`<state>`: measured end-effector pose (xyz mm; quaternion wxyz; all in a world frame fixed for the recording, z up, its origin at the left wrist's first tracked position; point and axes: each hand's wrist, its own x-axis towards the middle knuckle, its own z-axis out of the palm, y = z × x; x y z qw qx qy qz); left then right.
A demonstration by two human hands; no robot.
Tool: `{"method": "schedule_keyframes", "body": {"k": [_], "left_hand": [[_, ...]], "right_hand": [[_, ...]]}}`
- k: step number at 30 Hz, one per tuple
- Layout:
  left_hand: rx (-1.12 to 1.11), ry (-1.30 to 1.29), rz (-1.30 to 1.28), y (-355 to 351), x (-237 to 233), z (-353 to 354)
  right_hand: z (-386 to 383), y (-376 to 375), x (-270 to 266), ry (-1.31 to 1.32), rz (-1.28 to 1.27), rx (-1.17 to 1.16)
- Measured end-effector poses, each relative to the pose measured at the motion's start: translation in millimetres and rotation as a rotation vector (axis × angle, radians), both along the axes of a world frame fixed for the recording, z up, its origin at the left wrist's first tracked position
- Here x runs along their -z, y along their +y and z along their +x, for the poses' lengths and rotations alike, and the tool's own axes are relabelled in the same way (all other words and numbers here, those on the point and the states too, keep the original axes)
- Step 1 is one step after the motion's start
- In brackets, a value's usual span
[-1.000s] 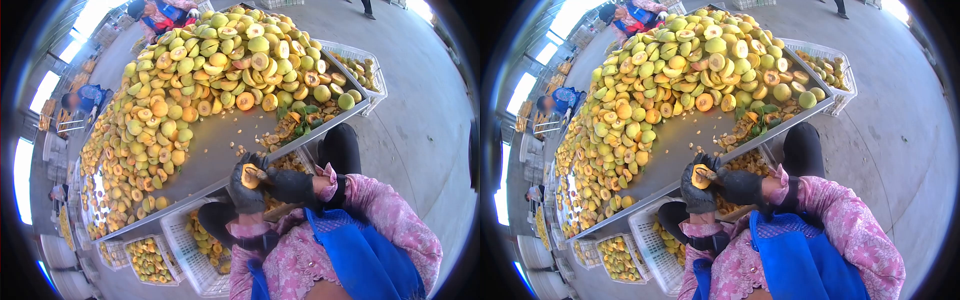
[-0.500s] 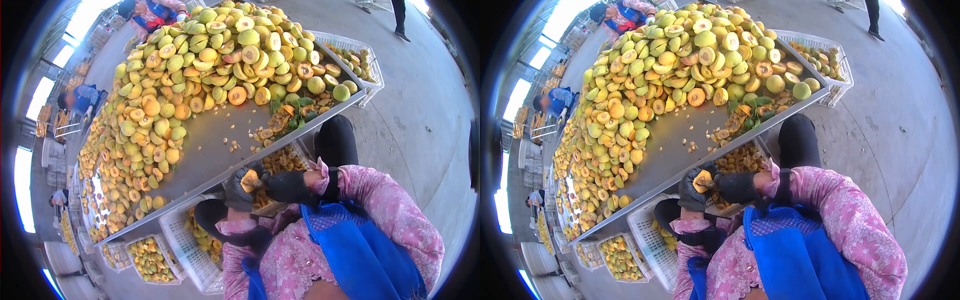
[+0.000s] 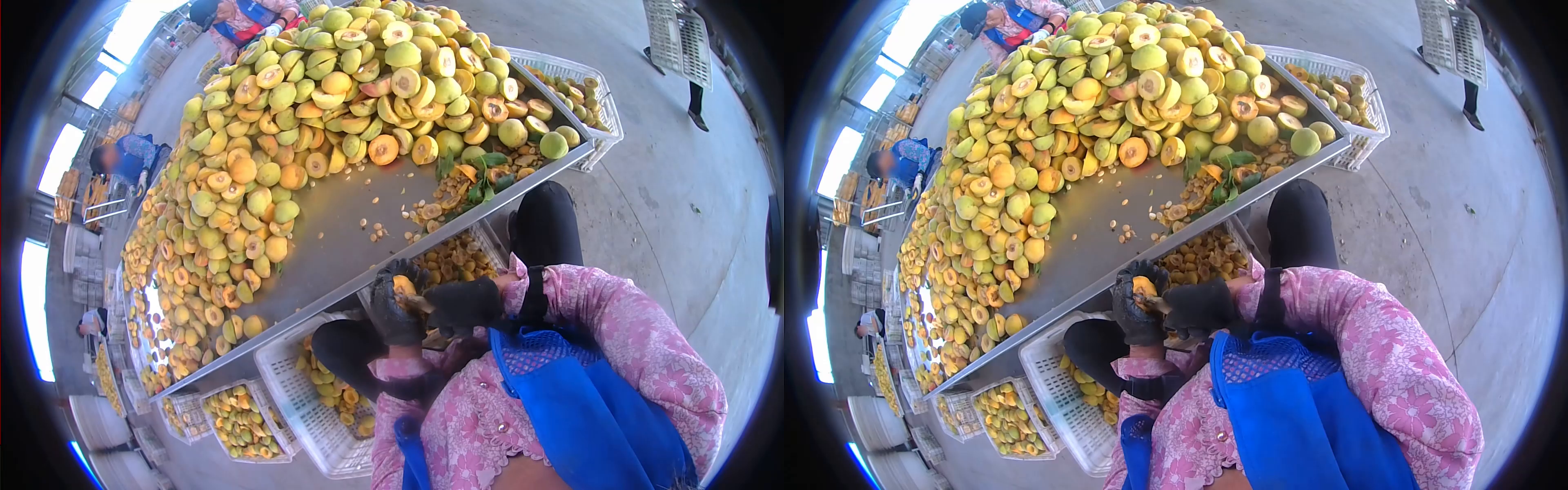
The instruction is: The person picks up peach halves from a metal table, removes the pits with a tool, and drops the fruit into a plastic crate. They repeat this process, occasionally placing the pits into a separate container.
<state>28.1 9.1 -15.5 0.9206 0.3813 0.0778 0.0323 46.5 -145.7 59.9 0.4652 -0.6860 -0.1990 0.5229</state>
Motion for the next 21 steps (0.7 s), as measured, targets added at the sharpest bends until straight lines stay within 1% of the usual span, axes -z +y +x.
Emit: {"method": "schedule_keyframes", "body": {"k": [1,3,4,6,7,9,10,11,12,13,15,16,17,19,20,21], "left_hand": [[-0.002,0.001,0.0,0,0,-1],[-0.068,-0.149,0.221,-4,1,-6],[-0.07,-0.15,0.222,-7,-5,-5],[-0.123,-0.053,0.002,-12,-13,-4],[-0.125,-0.052,0.001,-13,-13,-3],[-0.161,0.077,-0.217,-14,-13,-1],[-0.159,0.078,-0.217,-14,-4,-4],[-0.12,0.027,-0.227,-14,11,-7],[-0.085,-0.023,-0.238,-16,15,-9],[-0.091,-0.022,-0.239,-18,20,-11],[0.002,-0.027,-0.119,-21,12,-4],[0.077,0.005,-0.125,-17,-13,-3],[0.075,0.005,-0.128,0,-6,-1],[-0.1,-0.542,1.661,33,15,0],[-0.06,-0.538,1.682,30,-12,-4],[-0.06,-0.535,1.689,34,-15,-9]], "right_hand": [[1,1,10,0.001,0.0,-0.002],[3,1,40,0.807,0.366,0.092],[2,0,38,0.806,0.366,0.089],[-1,-3,33,1.11,0.561,0.132],[-3,-4,37,1.111,0.559,0.131],[-8,-5,48,1.375,0.788,0.101],[-8,-4,47,1.375,0.789,0.104],[-7,-2,46,1.263,0.759,0.089],[-6,-1,41,1.153,0.726,0.073],[-6,-5,34,1.157,0.722,0.07],[1,-14,0,0.837,0.597,0.184],[4,-19,-3,0.835,0.596,0.184],[5,-27,-3,0.802,0.595,0.166],[5,-37,2,0.773,0.598,0.145],[5,-39,9,0.666,0.523,0.199],[5,-41,12,0.556,0.448,0.252]]}}
